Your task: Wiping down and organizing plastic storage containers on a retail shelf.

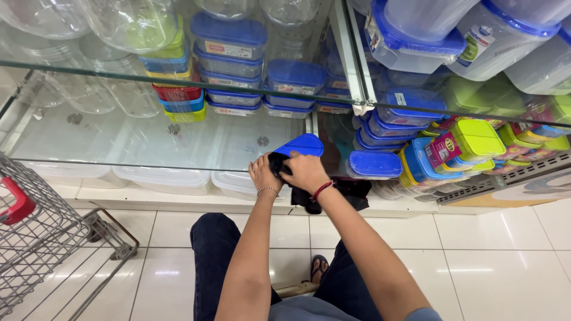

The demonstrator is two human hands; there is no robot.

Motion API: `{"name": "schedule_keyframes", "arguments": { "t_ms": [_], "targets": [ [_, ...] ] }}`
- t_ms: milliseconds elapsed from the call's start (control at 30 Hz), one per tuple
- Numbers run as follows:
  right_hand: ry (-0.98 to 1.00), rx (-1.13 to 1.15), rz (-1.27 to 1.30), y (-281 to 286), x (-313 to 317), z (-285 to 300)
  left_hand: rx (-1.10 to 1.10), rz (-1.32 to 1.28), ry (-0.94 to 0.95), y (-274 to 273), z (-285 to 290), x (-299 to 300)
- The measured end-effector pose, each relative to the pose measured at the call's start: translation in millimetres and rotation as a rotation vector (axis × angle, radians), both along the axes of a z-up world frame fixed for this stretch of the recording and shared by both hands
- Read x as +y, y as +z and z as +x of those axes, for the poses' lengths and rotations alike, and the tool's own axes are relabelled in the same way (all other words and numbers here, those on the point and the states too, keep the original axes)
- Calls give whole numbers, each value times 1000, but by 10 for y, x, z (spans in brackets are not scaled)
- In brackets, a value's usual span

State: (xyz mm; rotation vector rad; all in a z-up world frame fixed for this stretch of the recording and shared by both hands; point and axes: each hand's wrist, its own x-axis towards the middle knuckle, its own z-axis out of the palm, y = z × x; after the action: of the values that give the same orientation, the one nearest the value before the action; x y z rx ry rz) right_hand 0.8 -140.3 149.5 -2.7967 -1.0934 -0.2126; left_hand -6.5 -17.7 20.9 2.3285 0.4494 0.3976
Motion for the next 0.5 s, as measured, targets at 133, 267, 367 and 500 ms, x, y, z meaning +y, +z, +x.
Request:
{"name": "schedule_keyframes", "arguments": {
  "t_ms": [133, 267, 367, 500],
  "targets": [
    [-10, -51, 132, -111, 87, -41, -65, 71, -7, -292, 128, 55],
    [-237, -32, 199, -230, 195, 28, -13, 91, -6, -360, 152, 71],
    [-345, -4, 177, -238, 230, 142, -15, 64, -1, -178, 59, 74],
    [-418, 15, 114, -291, 158, 408, -8, 12, -36, -34, -11, 79]
  ]
}}
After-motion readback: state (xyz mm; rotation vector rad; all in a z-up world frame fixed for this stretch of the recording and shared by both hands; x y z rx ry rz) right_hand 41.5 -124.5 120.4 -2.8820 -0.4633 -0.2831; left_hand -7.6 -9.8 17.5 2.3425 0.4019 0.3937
